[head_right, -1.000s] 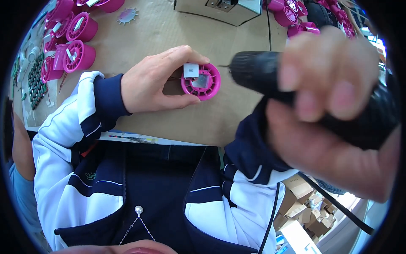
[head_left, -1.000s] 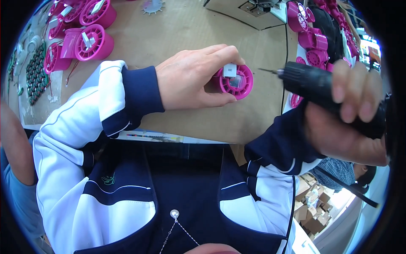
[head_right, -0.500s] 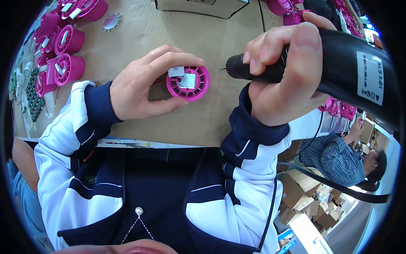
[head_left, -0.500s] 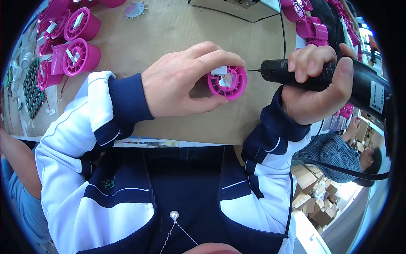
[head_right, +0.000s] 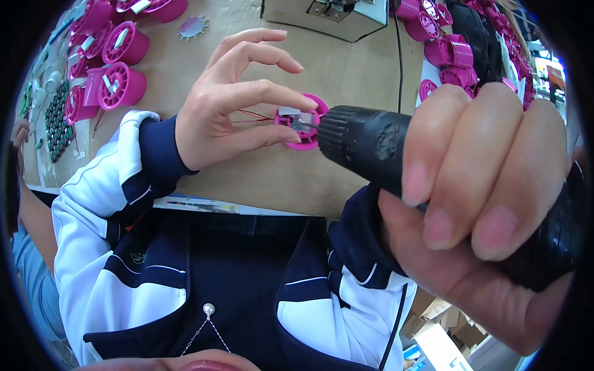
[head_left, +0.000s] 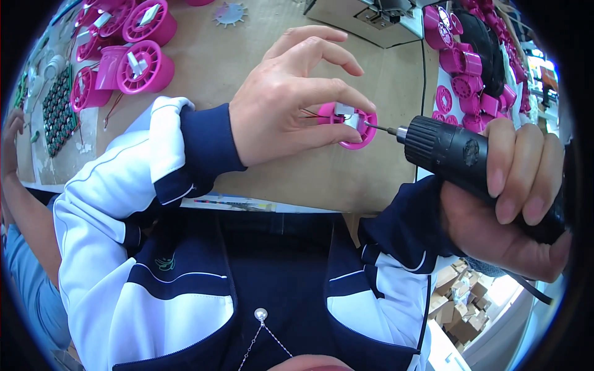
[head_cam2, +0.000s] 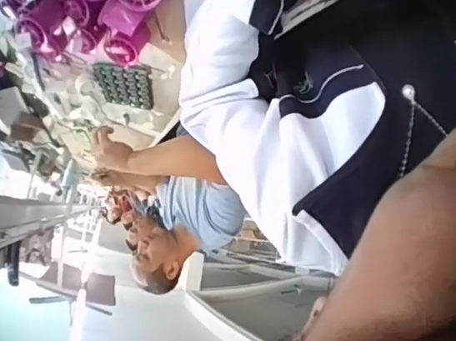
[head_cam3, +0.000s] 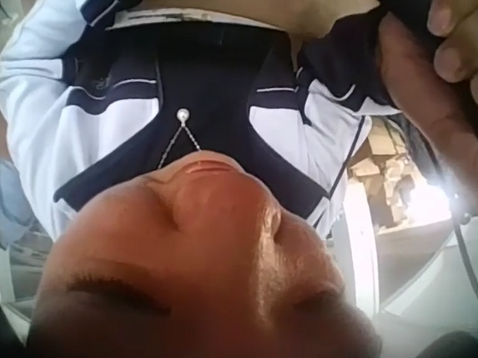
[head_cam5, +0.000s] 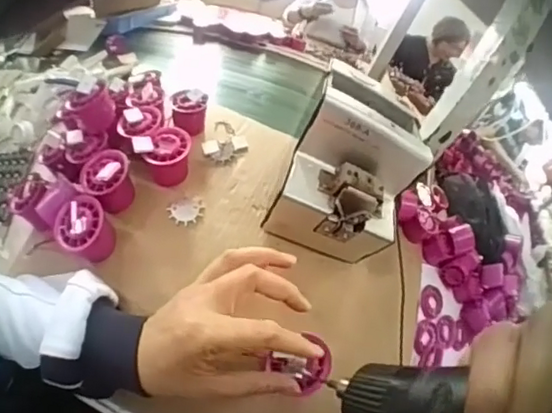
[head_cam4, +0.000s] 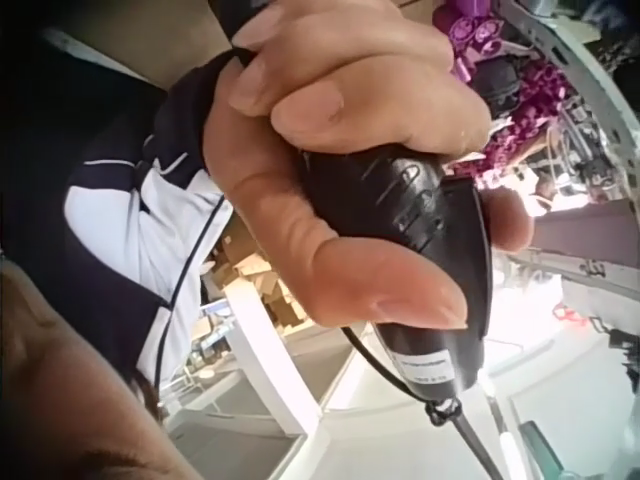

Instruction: Assemble small pink plastic components by inserting white parts and using an electric screwdriver.

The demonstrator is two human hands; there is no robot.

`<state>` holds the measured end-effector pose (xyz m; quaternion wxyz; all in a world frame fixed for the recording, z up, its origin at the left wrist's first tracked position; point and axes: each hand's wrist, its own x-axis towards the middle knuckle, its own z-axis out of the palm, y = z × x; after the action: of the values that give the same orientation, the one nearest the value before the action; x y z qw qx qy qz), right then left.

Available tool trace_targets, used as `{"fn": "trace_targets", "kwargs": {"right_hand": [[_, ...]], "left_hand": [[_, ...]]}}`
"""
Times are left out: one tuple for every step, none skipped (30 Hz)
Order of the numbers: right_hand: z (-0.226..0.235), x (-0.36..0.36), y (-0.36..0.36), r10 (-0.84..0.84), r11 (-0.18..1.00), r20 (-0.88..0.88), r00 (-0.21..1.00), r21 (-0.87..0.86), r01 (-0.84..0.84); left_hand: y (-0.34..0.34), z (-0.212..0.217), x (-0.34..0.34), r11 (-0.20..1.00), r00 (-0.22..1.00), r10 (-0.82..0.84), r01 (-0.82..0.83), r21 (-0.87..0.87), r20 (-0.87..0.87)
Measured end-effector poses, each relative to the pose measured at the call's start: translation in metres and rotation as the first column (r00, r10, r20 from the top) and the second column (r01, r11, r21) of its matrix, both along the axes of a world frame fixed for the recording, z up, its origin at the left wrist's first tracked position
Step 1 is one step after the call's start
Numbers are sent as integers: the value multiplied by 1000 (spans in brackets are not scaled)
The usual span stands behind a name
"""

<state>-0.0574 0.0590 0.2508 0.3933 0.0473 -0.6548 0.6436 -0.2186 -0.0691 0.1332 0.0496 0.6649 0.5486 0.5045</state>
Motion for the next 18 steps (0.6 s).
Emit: {"fn": "trace_targets", "kwargs": {"right_hand": [[1,-2,-2,11,1000,3,1000,3,-11],[1,-4,-4,21,1000,7,1000,6,-21],[1,-5,-6,30,1000,11,999,8,-30],[2,-7,-6,39,999,15,999,11,-39],[2,-8,-6,46,999,20,999,13,-47],[3,-9,-5,53,998,25,998,16,-54],[4,-9,-4,60,998,31,998,19,-60],[4,-11,-6,66,998,37,997,21,-67],[5,-12,-5,71,997,42,997,23,-72],[6,-10,-5,76,997,47,996,25,-77],[6,-10,-5,80,996,52,995,26,-82],[6,-10,-4,84,996,56,995,27,-86],[7,-9,-3,88,996,61,994,27,-90],[8,-8,-3,92,995,65,994,28,-94],[9,-6,-1,95,995,70,993,29,-98],[9,-7,-1,99,994,74,992,31,-101],[9,-8,-3,102,994,79,992,32,-104],[10,-7,-3,105,994,83,991,33,-108]], "left_hand": [[-1,-1,0,1000,1000,-3,3,7,24],[-1,-2,1,1000,999,-7,7,15,47],[-2,-3,1,1000,997,-12,11,22,71],[-3,-3,1,999,995,-18,16,29,95],[-3,-3,1,999,995,-14,12,30,96],[-3,-3,1,999,995,-17,13,38,97],[-3,-3,1,999,995,-20,15,47,99],[-3,-3,1,998,995,-24,18,55,101],[-3,-3,1,998,994,-28,21,63,102],[-3,-3,1,998,994,-27,20,62,102],[-3,-4,0,998,994,-24,18,66,102],[-3,-4,0,998,995,-22,15,69,102],[-3,-4,0,997,995,-20,13,71,102],[-3,-4,0,997,995,-18,10,74,102],[-3,-5,1,997,995,-18,11,74,102],[-3,-5,1,997,995,-15,8,75,96],[-3,-5,1,997,996,-11,4,77,90],[-3,-5,1,997,996,-8,1,78,84]]}}
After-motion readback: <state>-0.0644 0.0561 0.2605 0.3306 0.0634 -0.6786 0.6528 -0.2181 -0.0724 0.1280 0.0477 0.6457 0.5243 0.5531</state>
